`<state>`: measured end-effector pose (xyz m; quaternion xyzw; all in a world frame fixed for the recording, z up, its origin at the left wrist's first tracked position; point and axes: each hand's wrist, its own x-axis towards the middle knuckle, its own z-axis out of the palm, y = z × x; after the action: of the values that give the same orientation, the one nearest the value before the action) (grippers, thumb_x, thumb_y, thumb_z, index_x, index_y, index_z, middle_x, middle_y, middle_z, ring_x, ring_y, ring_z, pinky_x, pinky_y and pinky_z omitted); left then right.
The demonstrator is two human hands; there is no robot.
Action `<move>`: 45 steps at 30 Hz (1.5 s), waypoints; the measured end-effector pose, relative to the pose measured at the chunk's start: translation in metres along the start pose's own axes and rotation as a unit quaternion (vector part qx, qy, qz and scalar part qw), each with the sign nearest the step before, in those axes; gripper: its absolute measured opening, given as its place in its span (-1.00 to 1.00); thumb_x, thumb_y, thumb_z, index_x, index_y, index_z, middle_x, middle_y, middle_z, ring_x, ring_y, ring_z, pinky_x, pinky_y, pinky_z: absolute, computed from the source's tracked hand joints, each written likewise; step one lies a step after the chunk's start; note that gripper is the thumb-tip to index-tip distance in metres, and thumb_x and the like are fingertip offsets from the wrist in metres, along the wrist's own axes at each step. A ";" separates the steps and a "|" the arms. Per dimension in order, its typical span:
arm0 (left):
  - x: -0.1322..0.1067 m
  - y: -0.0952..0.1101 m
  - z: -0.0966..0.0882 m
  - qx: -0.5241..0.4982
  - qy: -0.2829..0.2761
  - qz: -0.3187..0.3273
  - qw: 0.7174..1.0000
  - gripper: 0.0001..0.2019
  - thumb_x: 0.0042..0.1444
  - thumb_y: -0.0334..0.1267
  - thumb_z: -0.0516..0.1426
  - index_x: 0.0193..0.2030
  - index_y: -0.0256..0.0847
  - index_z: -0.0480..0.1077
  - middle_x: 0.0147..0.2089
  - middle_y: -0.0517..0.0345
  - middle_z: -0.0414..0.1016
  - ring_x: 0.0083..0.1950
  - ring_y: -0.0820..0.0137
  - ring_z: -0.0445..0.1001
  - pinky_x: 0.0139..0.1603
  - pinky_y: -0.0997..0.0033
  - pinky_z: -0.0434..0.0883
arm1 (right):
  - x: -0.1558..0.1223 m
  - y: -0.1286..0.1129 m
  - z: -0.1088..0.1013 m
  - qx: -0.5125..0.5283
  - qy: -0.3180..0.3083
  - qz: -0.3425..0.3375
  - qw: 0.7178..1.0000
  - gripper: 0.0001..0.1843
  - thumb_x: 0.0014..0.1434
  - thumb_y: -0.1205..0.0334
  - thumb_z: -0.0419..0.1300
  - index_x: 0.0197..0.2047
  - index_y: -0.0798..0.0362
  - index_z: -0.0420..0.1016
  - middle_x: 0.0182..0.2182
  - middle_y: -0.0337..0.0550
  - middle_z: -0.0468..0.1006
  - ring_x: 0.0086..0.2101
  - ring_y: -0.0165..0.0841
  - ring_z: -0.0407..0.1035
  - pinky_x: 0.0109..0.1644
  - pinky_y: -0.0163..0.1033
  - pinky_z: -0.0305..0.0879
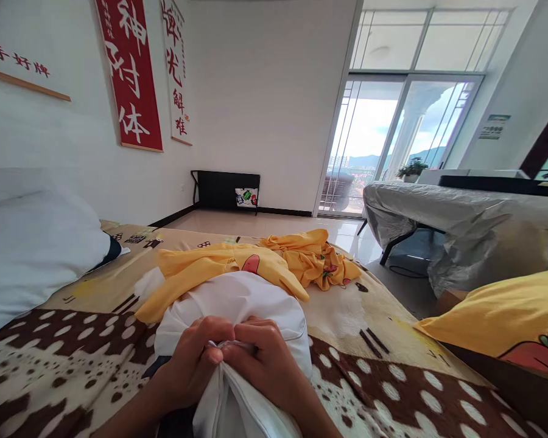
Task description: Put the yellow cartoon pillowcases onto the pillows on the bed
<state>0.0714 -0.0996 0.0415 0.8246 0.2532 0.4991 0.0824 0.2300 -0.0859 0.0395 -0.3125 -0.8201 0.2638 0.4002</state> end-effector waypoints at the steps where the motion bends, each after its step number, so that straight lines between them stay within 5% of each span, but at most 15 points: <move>1: 0.001 0.000 0.000 -0.007 -0.001 0.008 1.000 -0.69 0.33 -0.08 -0.22 -0.26 -0.14 0.24 -0.41 0.22 0.45 -0.41 0.47 0.40 -0.30 0.50 0.27 | 0.001 0.000 0.001 -0.002 -0.003 0.006 1.000 -0.53 0.19 -0.07 0.10 -0.57 0.11 0.42 -0.61 -0.28 0.32 -0.49 -0.45 0.21 -0.37 -0.36 0.15; 5: 0.004 0.000 0.001 -0.031 0.010 0.010 0.999 -0.66 0.32 -0.06 -0.20 -0.41 -0.16 0.16 -0.52 0.27 0.33 -0.51 0.51 0.29 -0.41 0.53 0.23 | 0.004 0.000 0.003 0.001 -0.003 0.002 1.000 -0.54 0.17 -0.07 0.12 -0.57 0.11 0.40 -0.61 -0.29 0.31 -0.49 -0.47 0.18 -0.38 -0.36 0.12; 8: 0.005 0.002 0.000 -0.033 0.004 -0.008 0.999 -0.65 0.32 -0.04 -0.22 -0.41 -0.16 0.13 -0.53 0.29 0.27 -0.52 0.52 0.24 -0.42 0.54 0.22 | 0.005 -0.001 0.004 0.003 0.055 -0.039 0.998 -0.59 0.15 -0.03 0.16 -0.57 0.10 0.41 -0.63 -0.31 0.30 -0.52 -0.48 0.17 -0.42 -0.37 0.12; 19: 0.003 0.004 0.002 -0.060 0.000 0.002 0.998 -0.65 0.34 -0.09 -0.24 -0.35 -0.18 0.20 -0.49 0.27 0.34 -0.49 0.54 0.29 -0.40 0.55 0.24 | 0.006 0.002 0.013 -0.023 0.207 -0.229 0.951 -0.70 0.19 0.25 0.14 -0.55 0.06 0.22 -0.63 -0.33 0.20 -0.56 -0.50 0.11 -0.52 -0.39 0.08; 26: -0.001 0.004 0.008 -0.041 0.026 0.018 0.999 -0.67 0.34 -0.13 -0.23 -0.28 -0.16 0.26 -0.45 0.27 0.42 -0.45 0.54 0.35 -0.30 0.56 0.28 | 0.006 0.006 0.022 -0.065 0.232 -0.304 0.922 -0.75 0.29 0.31 0.00 -0.46 0.04 0.14 -0.58 -0.31 0.15 -0.53 -0.47 0.08 -0.48 -0.34 0.09; 39: -0.004 -0.010 0.026 -0.097 0.094 -0.007 0.991 -0.51 0.28 0.08 -0.24 -0.55 -0.20 0.07 -0.62 0.28 0.08 -0.58 0.54 0.08 -0.53 0.50 0.10 | 0.005 0.009 0.035 -0.184 0.269 -0.289 0.900 -0.76 0.31 0.32 -0.11 -0.42 0.04 0.13 -0.59 -0.27 0.17 -0.53 -0.43 0.06 -0.46 -0.27 0.03; 45: 0.000 -0.016 0.019 -0.101 0.064 -0.025 0.993 -0.49 0.25 0.12 -0.20 -0.59 -0.20 -0.02 -0.62 0.29 0.01 -0.57 0.54 0.04 -0.54 0.47 0.02 | -0.006 -0.009 0.003 -0.125 0.277 -0.223 0.926 -0.86 0.30 0.29 -0.06 -0.25 0.08 0.28 -0.40 -0.12 0.38 -0.36 -0.35 0.28 -0.29 -0.19 0.23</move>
<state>0.0821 -0.0831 0.0263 0.7720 0.2271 0.5714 0.1611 0.2275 -0.0974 0.0408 -0.2294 -0.7517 -0.0334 0.6174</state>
